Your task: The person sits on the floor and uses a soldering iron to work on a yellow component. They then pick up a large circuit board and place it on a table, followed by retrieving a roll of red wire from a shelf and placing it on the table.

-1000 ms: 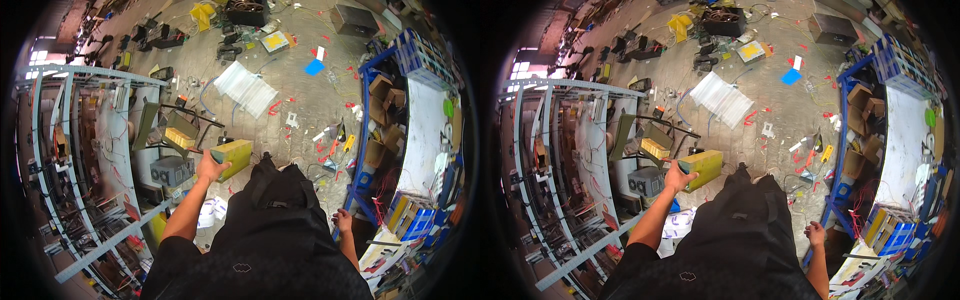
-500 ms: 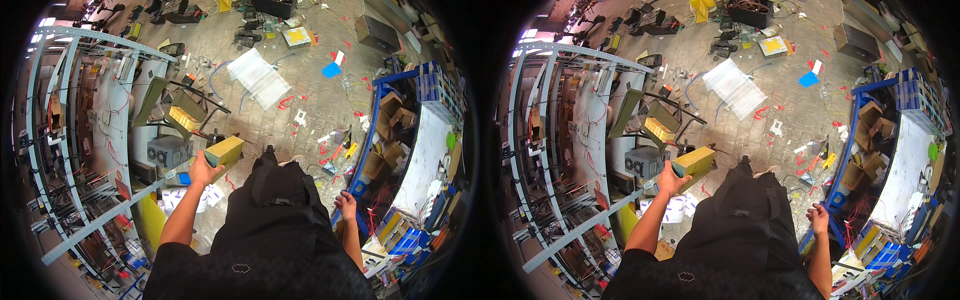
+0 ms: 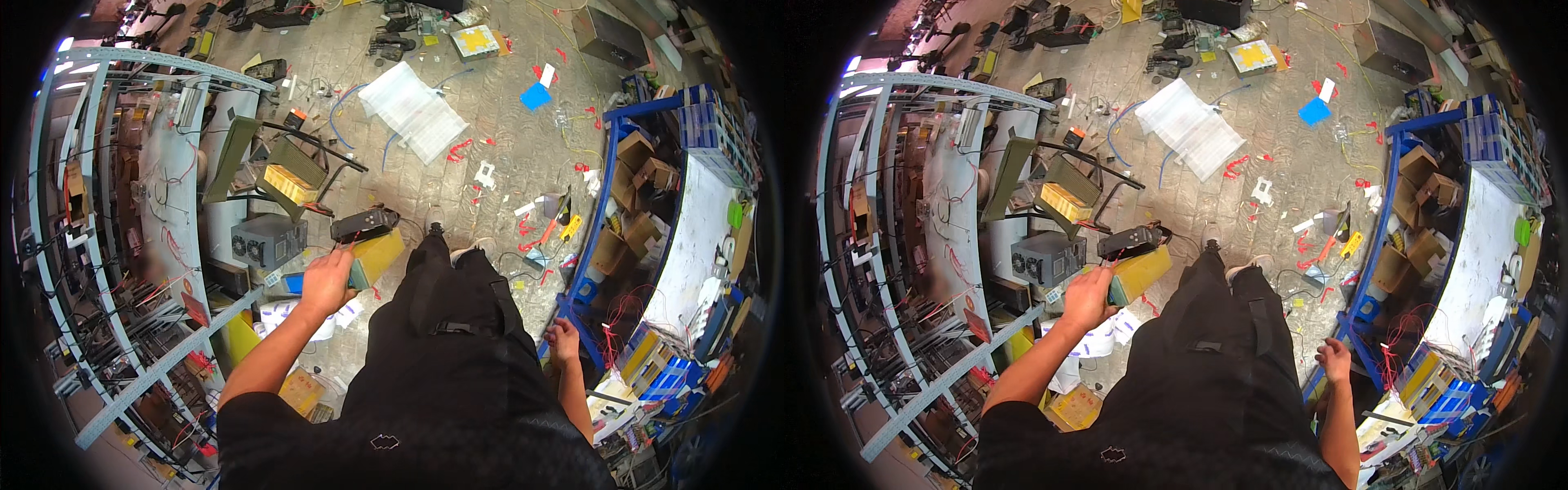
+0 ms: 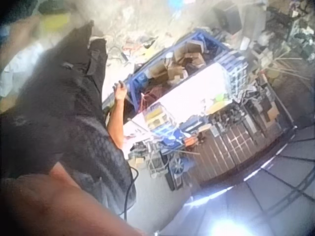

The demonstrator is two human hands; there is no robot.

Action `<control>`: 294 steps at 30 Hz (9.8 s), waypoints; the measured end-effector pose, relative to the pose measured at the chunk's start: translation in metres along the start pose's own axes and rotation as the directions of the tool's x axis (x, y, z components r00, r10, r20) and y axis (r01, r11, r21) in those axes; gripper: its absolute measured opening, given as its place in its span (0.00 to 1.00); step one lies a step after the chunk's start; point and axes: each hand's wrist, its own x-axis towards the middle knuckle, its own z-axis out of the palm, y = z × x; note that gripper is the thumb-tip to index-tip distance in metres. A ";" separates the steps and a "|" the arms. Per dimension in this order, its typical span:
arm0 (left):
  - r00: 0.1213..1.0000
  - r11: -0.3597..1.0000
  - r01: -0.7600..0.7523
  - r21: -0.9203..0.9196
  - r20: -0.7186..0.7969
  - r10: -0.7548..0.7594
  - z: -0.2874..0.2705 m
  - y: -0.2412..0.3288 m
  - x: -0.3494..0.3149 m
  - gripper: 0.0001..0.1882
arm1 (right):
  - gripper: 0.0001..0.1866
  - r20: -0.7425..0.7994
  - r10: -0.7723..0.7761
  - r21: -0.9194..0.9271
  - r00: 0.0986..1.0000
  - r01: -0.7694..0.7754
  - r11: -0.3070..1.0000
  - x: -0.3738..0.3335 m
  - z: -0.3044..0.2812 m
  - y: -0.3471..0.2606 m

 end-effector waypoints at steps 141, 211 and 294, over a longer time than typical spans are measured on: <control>0.719 0.532 -0.684 -0.500 -0.584 0.377 -0.024 0.104 0.058 0.47 | 0.52 0.209 -0.663 -0.211 0.719 0.695 0.687 -0.161 0.182 -0.206; 0.719 0.852 0.520 0.061 -0.570 -0.398 -0.026 -0.894 -0.198 0.26 | 0.33 0.414 0.003 -0.514 0.910 0.231 0.826 -0.171 0.608 -0.120; 0.499 0.023 0.571 -0.821 0.325 -0.804 0.304 -0.360 -0.289 0.33 | 0.19 0.425 -0.244 -0.397 0.871 0.422 0.815 -0.060 0.386 -0.069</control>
